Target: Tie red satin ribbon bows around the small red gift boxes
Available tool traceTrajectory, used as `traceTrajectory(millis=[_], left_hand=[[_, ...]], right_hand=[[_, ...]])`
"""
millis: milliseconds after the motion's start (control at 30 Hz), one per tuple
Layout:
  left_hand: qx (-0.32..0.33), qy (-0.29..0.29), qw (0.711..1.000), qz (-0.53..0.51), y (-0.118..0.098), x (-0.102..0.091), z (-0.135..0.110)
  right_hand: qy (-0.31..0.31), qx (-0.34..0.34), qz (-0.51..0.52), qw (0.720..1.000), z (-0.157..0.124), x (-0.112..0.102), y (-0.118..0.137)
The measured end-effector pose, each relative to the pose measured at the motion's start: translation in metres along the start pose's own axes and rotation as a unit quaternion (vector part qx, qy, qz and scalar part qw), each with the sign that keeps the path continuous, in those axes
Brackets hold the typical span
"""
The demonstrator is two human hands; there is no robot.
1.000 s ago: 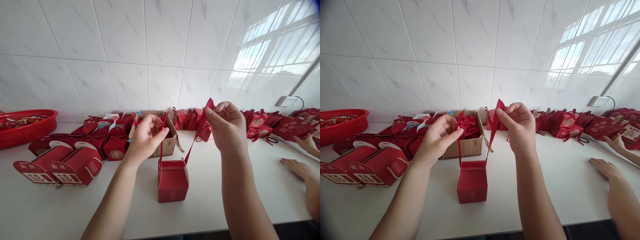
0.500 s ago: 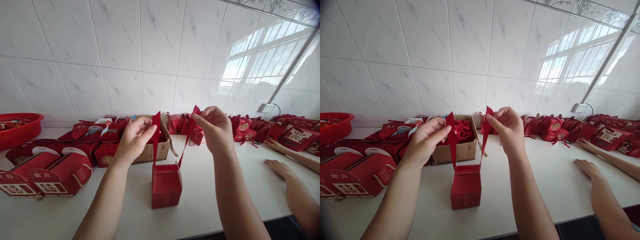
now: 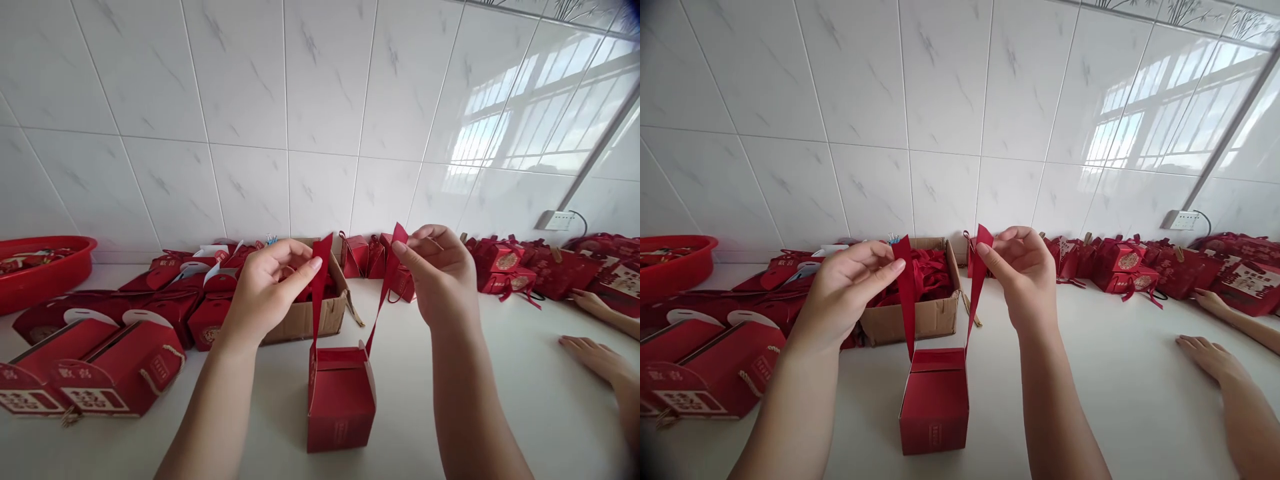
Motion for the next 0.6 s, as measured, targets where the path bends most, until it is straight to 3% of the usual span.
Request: traceTrajectory(millis=[200, 600], left_hand=[[0.025, -0.064, 0.998, 0.001, 0.007, -0.003, 0.005], [-0.013, -0.076, 0.995, -0.061, 0.02, 0.004, 0.011]], right_hand=[[-0.033, -0.004, 0.026, 0.999, 0.007, -0.003, -0.015], [-0.043, -0.074, 0.025, 0.996, 0.004, -0.003, -0.021]])
Point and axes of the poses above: each hand's wrist, its own z-axis towards the middle knuckle, its own x-axis out of the palm, y = z × x, the point moved 6 cm from there along z, towards the middle knuckle, and after that the axes turned 3 degrees about z, right-handed, at the moved point
